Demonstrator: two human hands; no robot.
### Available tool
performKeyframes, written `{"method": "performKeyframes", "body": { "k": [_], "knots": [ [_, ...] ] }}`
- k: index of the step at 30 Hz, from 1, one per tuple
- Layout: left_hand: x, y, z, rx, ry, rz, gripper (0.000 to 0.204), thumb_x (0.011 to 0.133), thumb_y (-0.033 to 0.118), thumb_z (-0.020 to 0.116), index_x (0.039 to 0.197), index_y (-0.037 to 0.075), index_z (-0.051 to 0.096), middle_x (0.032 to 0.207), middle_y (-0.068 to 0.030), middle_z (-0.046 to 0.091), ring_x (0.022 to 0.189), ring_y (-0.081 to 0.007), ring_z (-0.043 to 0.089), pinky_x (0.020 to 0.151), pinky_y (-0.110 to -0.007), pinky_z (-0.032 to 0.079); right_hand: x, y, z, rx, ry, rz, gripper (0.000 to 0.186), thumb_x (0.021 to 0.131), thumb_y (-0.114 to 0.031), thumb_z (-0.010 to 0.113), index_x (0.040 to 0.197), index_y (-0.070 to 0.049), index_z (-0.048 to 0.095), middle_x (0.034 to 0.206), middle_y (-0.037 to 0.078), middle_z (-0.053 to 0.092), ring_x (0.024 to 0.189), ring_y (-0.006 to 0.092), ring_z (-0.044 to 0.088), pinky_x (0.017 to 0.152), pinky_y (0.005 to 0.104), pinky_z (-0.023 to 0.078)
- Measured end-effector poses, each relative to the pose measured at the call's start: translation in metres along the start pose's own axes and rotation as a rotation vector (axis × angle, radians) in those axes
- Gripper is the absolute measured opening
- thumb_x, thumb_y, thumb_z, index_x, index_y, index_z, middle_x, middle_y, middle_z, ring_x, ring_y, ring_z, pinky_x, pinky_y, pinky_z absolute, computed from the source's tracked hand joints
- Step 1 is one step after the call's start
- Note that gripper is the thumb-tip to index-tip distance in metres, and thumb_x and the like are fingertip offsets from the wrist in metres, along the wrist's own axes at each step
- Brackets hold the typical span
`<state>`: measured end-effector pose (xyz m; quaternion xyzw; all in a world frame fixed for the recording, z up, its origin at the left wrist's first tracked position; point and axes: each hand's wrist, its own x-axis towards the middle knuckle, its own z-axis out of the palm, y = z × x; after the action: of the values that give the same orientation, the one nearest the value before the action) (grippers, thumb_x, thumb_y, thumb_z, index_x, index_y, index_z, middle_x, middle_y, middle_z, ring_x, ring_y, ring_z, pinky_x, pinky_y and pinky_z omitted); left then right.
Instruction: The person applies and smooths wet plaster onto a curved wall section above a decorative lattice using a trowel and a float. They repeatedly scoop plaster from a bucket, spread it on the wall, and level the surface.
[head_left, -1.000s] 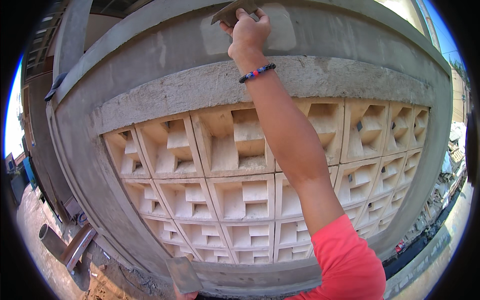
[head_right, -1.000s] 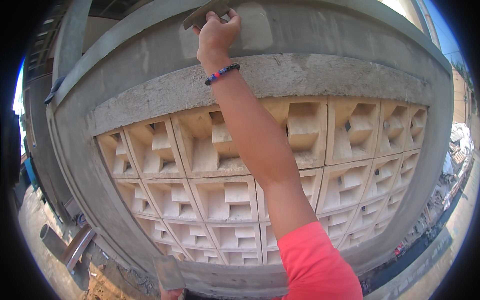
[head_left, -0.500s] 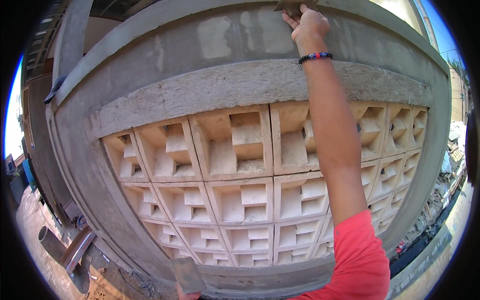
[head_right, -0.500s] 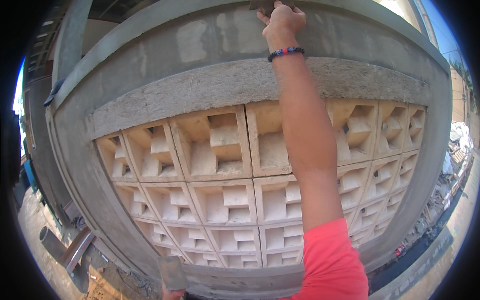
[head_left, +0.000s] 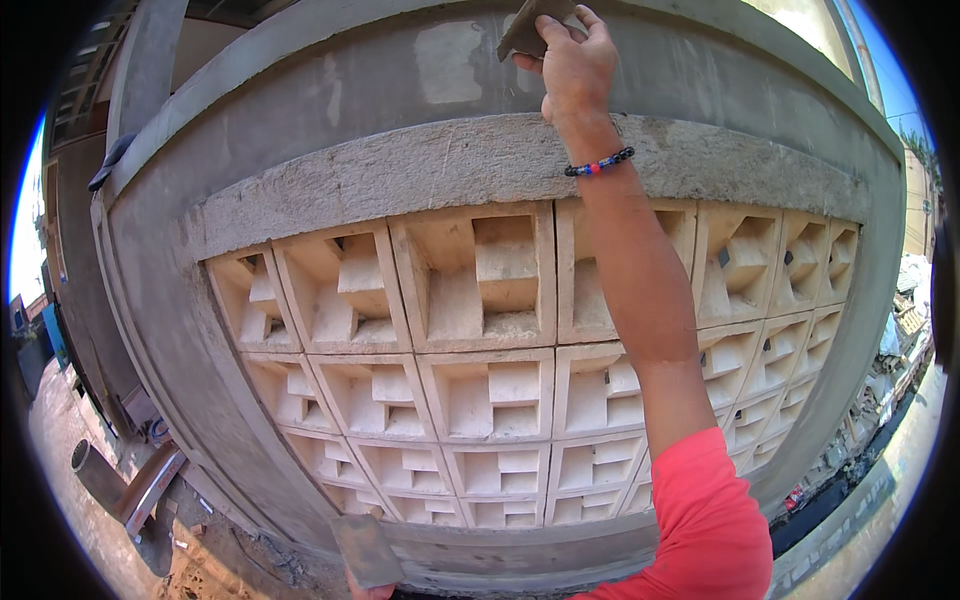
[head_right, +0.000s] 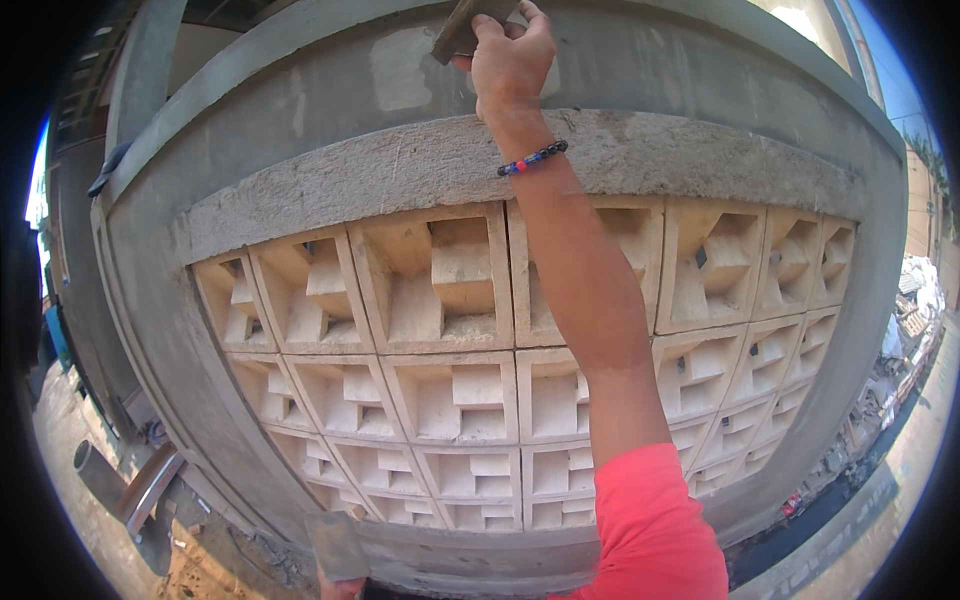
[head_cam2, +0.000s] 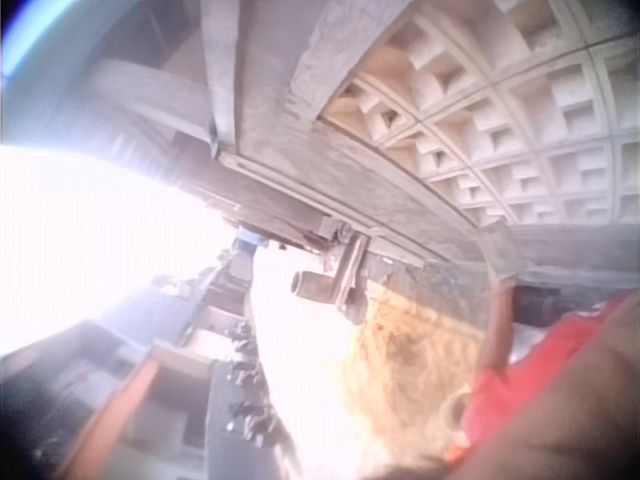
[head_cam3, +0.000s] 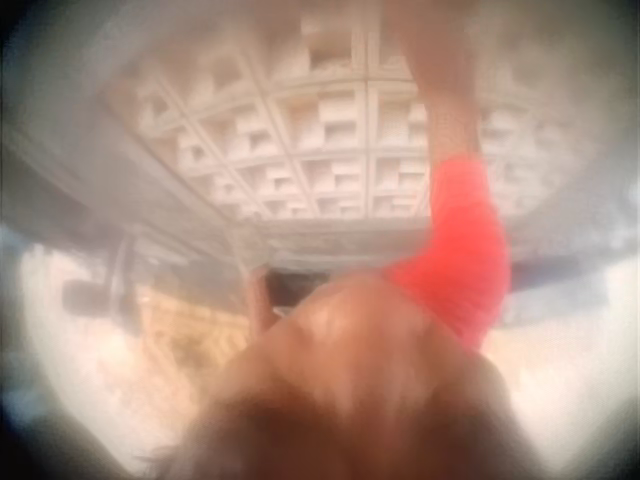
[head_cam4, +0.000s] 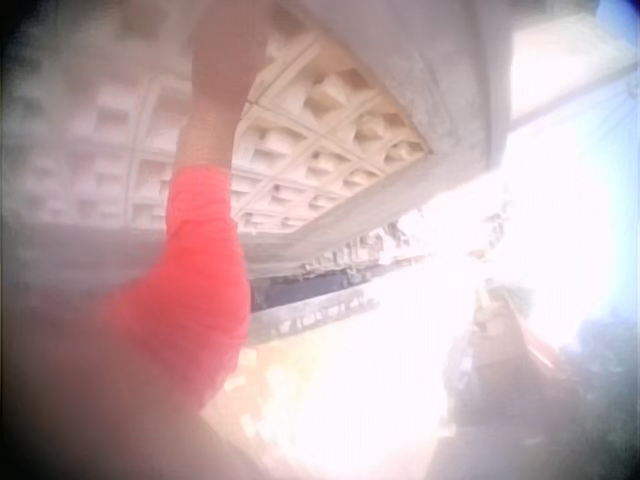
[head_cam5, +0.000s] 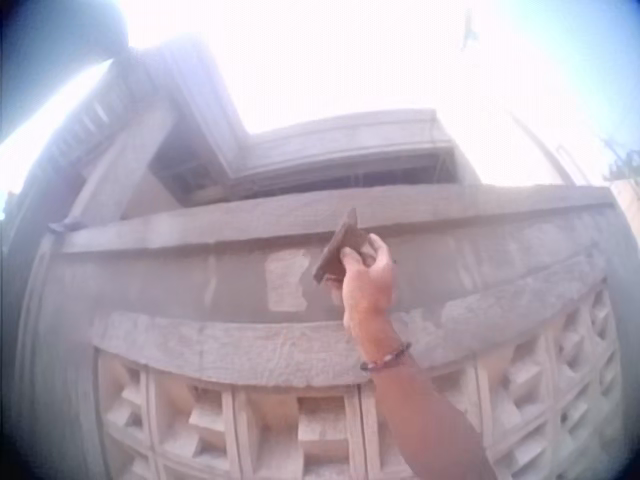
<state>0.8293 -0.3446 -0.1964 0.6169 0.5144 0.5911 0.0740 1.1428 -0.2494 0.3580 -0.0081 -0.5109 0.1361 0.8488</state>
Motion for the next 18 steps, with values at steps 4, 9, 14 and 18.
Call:
{"method": "performKeyframes", "body": {
  "k": [4, 9, 14, 18],
  "knots": [
    [-0.006, -0.032, 0.006, 0.003, -0.039, -0.087, 0.014, 0.086, 0.012, 0.045, 0.077, 0.004, 0.053, 0.071, -0.0114, 0.048, 0.07, -0.0256, 0.044, 0.064, -0.041, 0.038, 0.088, -0.018, -0.113, -0.497, 0.066, -0.394, 0.04, 0.081, -0.007, 0.058, 0.119, 0.004, 0.049, 0.1, 0.011, 0.063, 0.084, 0.0184, 0.063, 0.067, 0.0304, 0.055],
    [-0.009, 0.006, 0.008, 0.523, -0.013, 0.217, 0.028, 0.089, 0.016, 0.044, 0.111, 0.001, 0.054, 0.099, -0.0172, 0.056, 0.094, -0.0287, 0.051, 0.081, -0.039, 0.041, 0.151, -0.067, -0.175, -1.368, 0.209, -0.666, 0.037, 0.088, -0.016, 0.051, 0.12, 0.002, 0.049, 0.105, 0.011, 0.061, 0.091, 0.0185, 0.061, 0.087, 0.0301, 0.048],
    [-0.001, 0.009, 0.021, 0.419, -0.034, 0.141, 0.028, 0.089, 0.017, 0.044, 0.111, 0.002, 0.054, 0.099, -0.0161, 0.056, 0.093, -0.0279, 0.052, 0.08, -0.039, 0.042, 0.208, -0.06, -0.199, -1.447, 0.229, -0.793, 0.041, 0.081, -0.022, 0.051, 0.115, 0.0, 0.053, 0.114, 0.023, 0.055, 0.109, 0.0367, 0.05, 0.094, 0.0434, 0.039],
    [0.001, 0.01, 0.027, 0.38, -0.05, 0.114, 0.028, 0.089, 0.018, 0.044, 0.111, 0.002, 0.054, 0.099, -0.0153, 0.057, 0.093, -0.0273, 0.053, 0.079, -0.038, 0.043, 0.186, -0.03, -0.14, -1.381, 0.218, -0.787, 0.036, 0.078, -0.016, 0.048, 0.109, 0.002, 0.057, 0.109, 0.026, 0.056, 0.106, 0.0388, 0.052, 0.092, 0.0454, 0.04]
  ]
}}
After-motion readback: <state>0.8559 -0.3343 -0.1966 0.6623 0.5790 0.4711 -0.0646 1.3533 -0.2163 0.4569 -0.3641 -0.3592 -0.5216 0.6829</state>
